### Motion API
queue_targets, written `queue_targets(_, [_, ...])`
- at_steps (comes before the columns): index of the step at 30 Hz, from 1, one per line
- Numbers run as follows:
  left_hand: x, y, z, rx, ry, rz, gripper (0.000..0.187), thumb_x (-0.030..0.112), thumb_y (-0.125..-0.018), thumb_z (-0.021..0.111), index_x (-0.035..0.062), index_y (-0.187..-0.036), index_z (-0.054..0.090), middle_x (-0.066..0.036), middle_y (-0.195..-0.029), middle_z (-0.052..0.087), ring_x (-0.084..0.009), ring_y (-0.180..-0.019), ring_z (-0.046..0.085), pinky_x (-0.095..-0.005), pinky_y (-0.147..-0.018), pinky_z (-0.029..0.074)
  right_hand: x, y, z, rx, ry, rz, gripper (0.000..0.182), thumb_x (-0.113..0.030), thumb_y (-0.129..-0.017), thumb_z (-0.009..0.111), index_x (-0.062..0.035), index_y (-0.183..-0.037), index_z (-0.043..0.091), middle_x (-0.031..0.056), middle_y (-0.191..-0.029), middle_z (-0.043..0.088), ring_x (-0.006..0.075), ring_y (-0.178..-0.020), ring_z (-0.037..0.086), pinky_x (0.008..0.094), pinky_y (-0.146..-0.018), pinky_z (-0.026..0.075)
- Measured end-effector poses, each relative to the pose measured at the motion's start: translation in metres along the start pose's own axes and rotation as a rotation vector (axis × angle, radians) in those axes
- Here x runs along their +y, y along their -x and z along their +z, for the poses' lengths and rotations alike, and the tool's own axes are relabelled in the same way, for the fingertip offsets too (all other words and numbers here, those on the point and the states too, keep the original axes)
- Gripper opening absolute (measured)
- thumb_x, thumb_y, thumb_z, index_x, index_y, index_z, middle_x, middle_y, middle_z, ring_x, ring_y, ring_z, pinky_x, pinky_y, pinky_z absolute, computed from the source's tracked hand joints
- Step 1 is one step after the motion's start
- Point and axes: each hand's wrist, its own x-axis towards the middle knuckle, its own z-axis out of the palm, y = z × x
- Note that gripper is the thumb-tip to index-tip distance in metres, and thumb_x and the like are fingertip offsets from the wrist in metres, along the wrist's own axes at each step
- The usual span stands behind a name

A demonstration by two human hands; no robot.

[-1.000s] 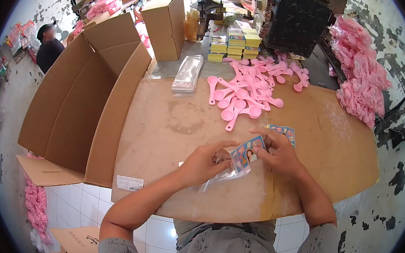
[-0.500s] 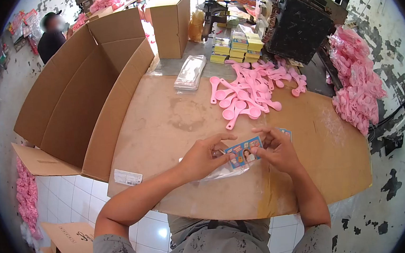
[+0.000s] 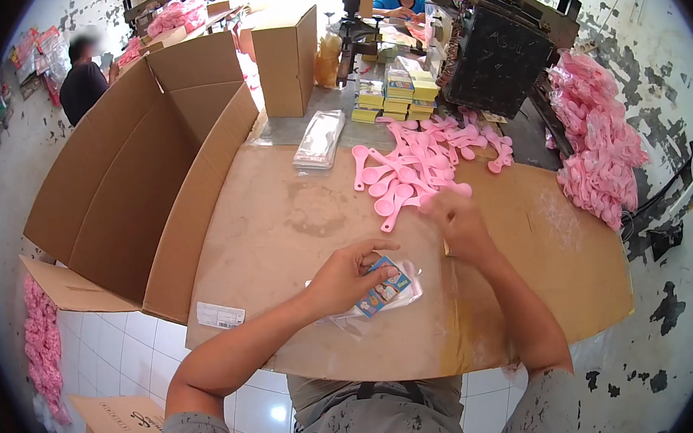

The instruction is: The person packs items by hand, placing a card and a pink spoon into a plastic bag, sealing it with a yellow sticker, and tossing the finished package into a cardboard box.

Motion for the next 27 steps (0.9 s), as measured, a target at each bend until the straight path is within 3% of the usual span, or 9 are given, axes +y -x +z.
queue_targets(1, [-0.005, -0.002, -0.001, 0.011, 0.020, 0.027, 0.039, 0.006, -0.104, 0.065, 0.0002, -0.141, 0.055, -0.009, -0.111, 0.075, -0.0072, -0.099, 0.068, -0.0246, -0.081, 0.056, 0.003, -0.016, -0.006, 0.140, 0.207, 0.064, 0.020, -0.021, -0.097, 0.068, -0.0019, -0.100, 0.074, 0.0112, -0.094, 0.072, 0.0217, -0.086, 0.068, 0.0373, -0.073, 0.053])
queue_targets(4, [-0.016, -0.010, -0.006, 0.045, 0.069, 0.115, 0.037, 0.006, -0.105, 0.064, -0.0009, -0.141, 0.056, -0.008, -0.111, 0.075, -0.0069, -0.099, 0.068, -0.0240, -0.080, 0.056, 0.028, -0.039, -0.014, 0.019, 0.403, 0.421, 0.022, -0.019, -0.096, 0.068, 0.0002, -0.105, 0.072, 0.0145, -0.095, 0.072, 0.0228, -0.086, 0.069, 0.0372, -0.075, 0.053])
queue_targets(7, [-0.018, -0.013, -0.013, 0.065, 0.073, 0.108, 0.037, 0.009, -0.105, 0.064, -0.0028, -0.140, 0.056, -0.008, -0.111, 0.075, -0.0068, -0.097, 0.069, -0.0236, -0.080, 0.056, 0.033, -0.040, -0.018, -0.045, 0.186, 0.391, 0.025, -0.020, -0.096, 0.070, 0.0020, -0.108, 0.071, 0.0158, -0.093, 0.070, 0.0221, -0.084, 0.069, 0.0362, -0.075, 0.054])
queue_targets(11, [0.001, -0.006, -0.014, 0.084, 0.077, 0.026, 0.038, 0.014, -0.106, 0.065, -0.0043, -0.138, 0.057, -0.007, -0.109, 0.076, -0.0064, -0.094, 0.069, -0.0232, -0.078, 0.056, 0.026, -0.036, -0.024, 0.281, 0.110, 0.056, 0.021, -0.016, -0.097, 0.071, 0.0025, -0.109, 0.070, 0.0142, -0.093, 0.070, 0.0193, -0.080, 0.069, 0.0329, -0.073, 0.053])
queue_targets(13, [0.004, -0.006, -0.013, 0.103, 0.104, 0.022, 0.039, 0.014, -0.105, 0.067, -0.0040, -0.138, 0.057, -0.006, -0.108, 0.076, -0.0064, -0.094, 0.070, -0.0231, -0.078, 0.056, -0.014, -0.029, -0.037, 0.372, 0.140, -0.061, 0.018, -0.012, -0.099, 0.070, 0.0027, -0.108, 0.071, 0.0112, -0.093, 0.070, 0.0160, -0.079, 0.068, 0.0301, -0.072, 0.053])
queue_targets(17, [-0.007, -0.008, -0.009, 0.111, 0.165, 0.091, 0.037, 0.011, -0.104, 0.067, -0.0009, -0.138, 0.057, -0.006, -0.107, 0.077, -0.0041, -0.089, 0.067, -0.0213, -0.070, 0.053, -0.030, -0.002, -0.038, 0.140, -0.417, 0.117, 0.014, -0.009, -0.101, 0.069, 0.0025, -0.108, 0.071, 0.0045, -0.093, 0.070, 0.0100, -0.078, 0.067, 0.0250, -0.071, 0.053])
queue_targets(19, [-0.003, -0.006, -0.006, 0.082, 0.176, 0.121, 0.039, 0.010, -0.104, 0.066, -0.0017, -0.140, 0.055, -0.008, -0.110, 0.076, -0.0050, -0.094, 0.067, -0.0219, -0.077, 0.055, -0.039, 0.006, -0.039, 0.063, -0.575, 0.221, 0.013, -0.009, -0.101, 0.069, 0.0021, -0.108, 0.071, 0.0024, -0.093, 0.070, 0.0077, -0.078, 0.066, 0.0237, -0.069, 0.054])
queue_targets(23, [-0.003, -0.005, -0.005, 0.070, 0.180, 0.109, 0.039, 0.008, -0.105, 0.065, -0.0034, -0.141, 0.056, -0.010, -0.115, 0.075, -0.0069, -0.103, 0.067, -0.0236, -0.086, 0.056, -0.037, 0.011, -0.039, 0.026, -0.571, 0.221, 0.014, -0.008, -0.100, 0.070, 0.0023, -0.109, 0.070, 0.0037, -0.091, 0.070, 0.0087, -0.077, 0.067, 0.0233, -0.069, 0.055])
queue_targets(27, [0.002, -0.004, -0.003, 0.057, 0.144, 0.073, 0.035, 0.006, -0.105, 0.064, -0.0045, -0.138, 0.060, -0.009, -0.118, 0.075, -0.0082, -0.102, 0.069, -0.0250, -0.086, 0.058, -0.041, 0.014, -0.031, 0.005, -0.606, 0.192, 0.019, -0.006, -0.099, 0.071, 0.0020, -0.115, 0.066, 0.0057, -0.095, 0.070, 0.0104, -0.080, 0.070, 0.0235, -0.071, 0.057])
